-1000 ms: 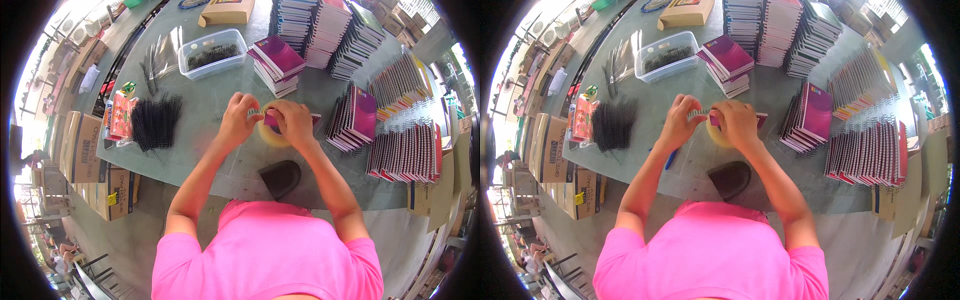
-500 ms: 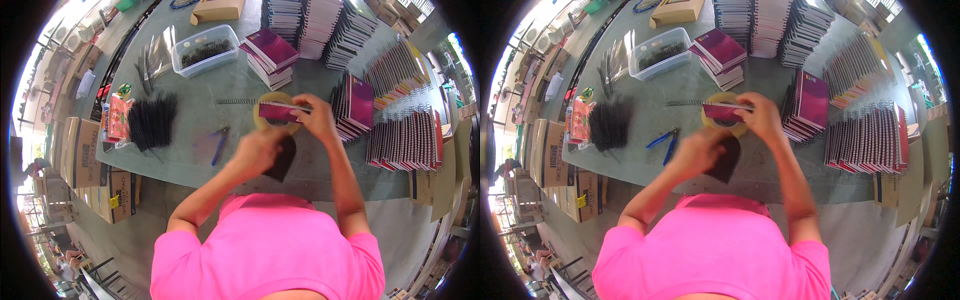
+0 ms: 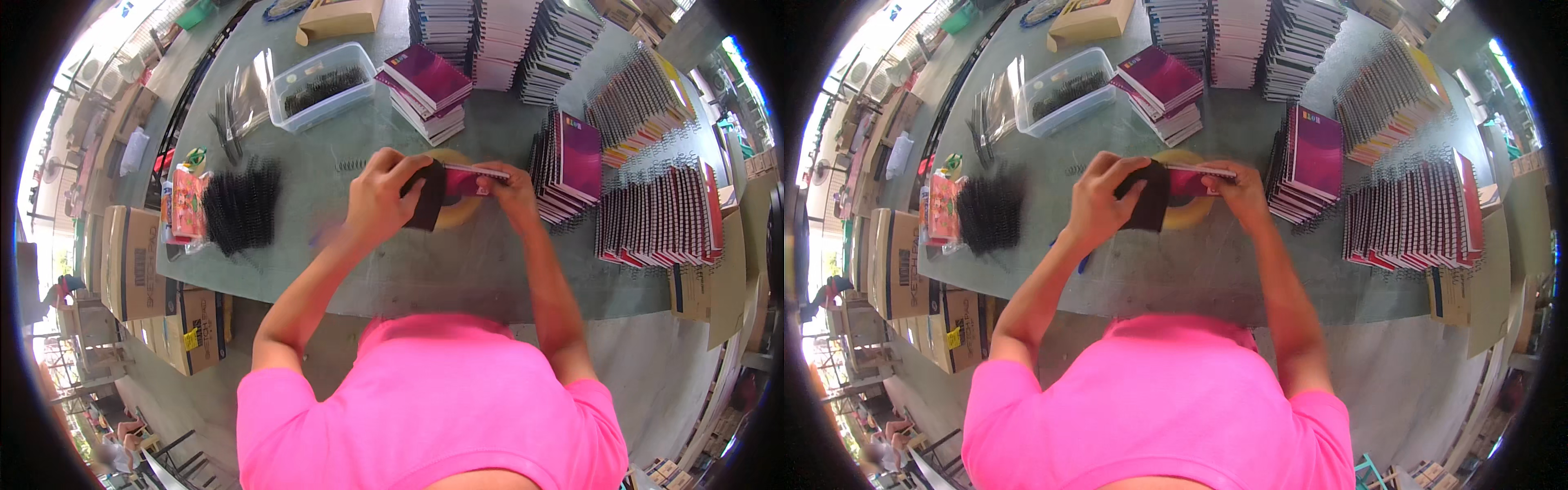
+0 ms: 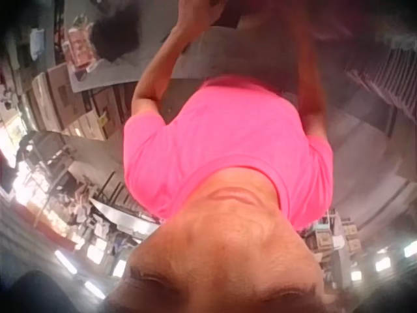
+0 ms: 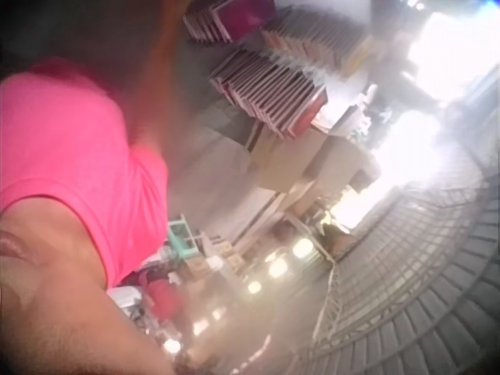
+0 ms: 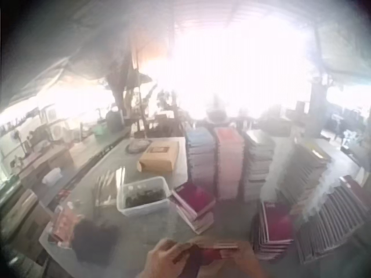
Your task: The person assembles spiral notebooks by inserting metal spirals into the punched holes of stacked covers and pages and then trimming the excess wire using pliers.
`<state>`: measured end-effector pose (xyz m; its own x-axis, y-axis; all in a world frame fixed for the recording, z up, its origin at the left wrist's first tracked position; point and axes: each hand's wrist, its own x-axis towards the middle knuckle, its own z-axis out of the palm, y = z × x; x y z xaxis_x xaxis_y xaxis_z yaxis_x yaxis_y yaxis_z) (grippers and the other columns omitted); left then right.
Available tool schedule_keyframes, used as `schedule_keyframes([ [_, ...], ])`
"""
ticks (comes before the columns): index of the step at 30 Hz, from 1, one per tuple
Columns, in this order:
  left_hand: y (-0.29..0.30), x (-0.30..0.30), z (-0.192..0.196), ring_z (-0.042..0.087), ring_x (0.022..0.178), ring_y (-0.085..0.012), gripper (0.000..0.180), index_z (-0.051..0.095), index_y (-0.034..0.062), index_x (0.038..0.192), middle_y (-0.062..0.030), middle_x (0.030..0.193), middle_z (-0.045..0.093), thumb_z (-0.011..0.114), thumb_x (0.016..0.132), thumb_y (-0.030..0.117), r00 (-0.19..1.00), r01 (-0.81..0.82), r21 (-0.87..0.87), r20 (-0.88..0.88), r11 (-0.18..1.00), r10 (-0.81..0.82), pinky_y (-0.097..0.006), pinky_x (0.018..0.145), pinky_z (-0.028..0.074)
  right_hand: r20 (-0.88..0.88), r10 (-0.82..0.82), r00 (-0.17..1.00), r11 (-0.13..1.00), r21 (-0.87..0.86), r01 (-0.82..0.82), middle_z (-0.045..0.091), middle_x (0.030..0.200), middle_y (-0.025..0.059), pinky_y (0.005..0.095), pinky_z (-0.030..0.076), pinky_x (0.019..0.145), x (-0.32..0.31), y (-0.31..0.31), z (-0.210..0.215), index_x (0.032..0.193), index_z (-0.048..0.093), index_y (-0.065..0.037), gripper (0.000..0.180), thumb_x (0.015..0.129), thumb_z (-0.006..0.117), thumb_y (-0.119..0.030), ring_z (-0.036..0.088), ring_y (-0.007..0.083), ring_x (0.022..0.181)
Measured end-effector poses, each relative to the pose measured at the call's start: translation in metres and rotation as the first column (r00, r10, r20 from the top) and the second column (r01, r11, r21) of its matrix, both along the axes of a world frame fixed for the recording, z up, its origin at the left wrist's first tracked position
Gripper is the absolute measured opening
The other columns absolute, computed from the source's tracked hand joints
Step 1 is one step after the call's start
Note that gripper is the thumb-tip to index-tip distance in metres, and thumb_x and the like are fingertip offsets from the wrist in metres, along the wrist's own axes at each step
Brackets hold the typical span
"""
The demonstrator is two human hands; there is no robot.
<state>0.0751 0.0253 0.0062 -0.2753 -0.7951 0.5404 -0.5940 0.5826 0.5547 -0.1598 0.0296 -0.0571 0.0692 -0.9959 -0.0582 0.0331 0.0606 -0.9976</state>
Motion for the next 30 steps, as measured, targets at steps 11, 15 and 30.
schedule_keyframes([
  [11,-0.005,-0.008,-0.002,0.059,0.088,-0.0298,0.028,0.067,0.0127,0.099,-0.0097,0.092,0.064,0.068,0.072,0.01,0.999,0.031,-0.024,-0.031,0.999,-0.032,-0.038,0.077,0.048,0.087,-0.021,0.996,0.999,-0.025,0.024,0.066,0.089,0.0002,0.0212,0.05,0.07,0.006,0.005,-0.006,0.101,0.067,-0.004,0.02,0.081,0.066,-0.002,0.059,0.007,0.079],
  [15,0.005,-0.017,-0.024,0.059,0.086,-0.03,0.027,0.067,0.0117,0.1,-0.0103,0.091,0.063,0.067,0.073,0.009,0.984,0.133,0.072,0.106,0.989,-0.14,-0.038,0.074,0.048,0.136,-0.032,0.99,0.998,0.066,0.023,0.066,0.092,0.0013,0.0211,0.05,0.073,0.008,0.001,-0.004,0.1,0.066,-0.002,0.021,0.08,0.065,0.001,0.06,0.0075,0.081],
  [30,0.01,-0.028,-0.025,0.058,0.083,-0.0318,0.024,0.065,0.0105,0.096,-0.0127,0.089,0.062,0.067,0.073,0.007,0.958,0.263,0.117,0.088,0.958,-0.274,-0.038,0.072,0.048,0.069,0.073,0.995,0.991,-0.119,-0.065,0.064,0.09,-0.0013,0.0208,0.046,0.073,0.011,0.008,-0.012,0.106,0.062,-0.001,0.027,0.08,0.066,-0.002,0.057,0.006,0.082],
])
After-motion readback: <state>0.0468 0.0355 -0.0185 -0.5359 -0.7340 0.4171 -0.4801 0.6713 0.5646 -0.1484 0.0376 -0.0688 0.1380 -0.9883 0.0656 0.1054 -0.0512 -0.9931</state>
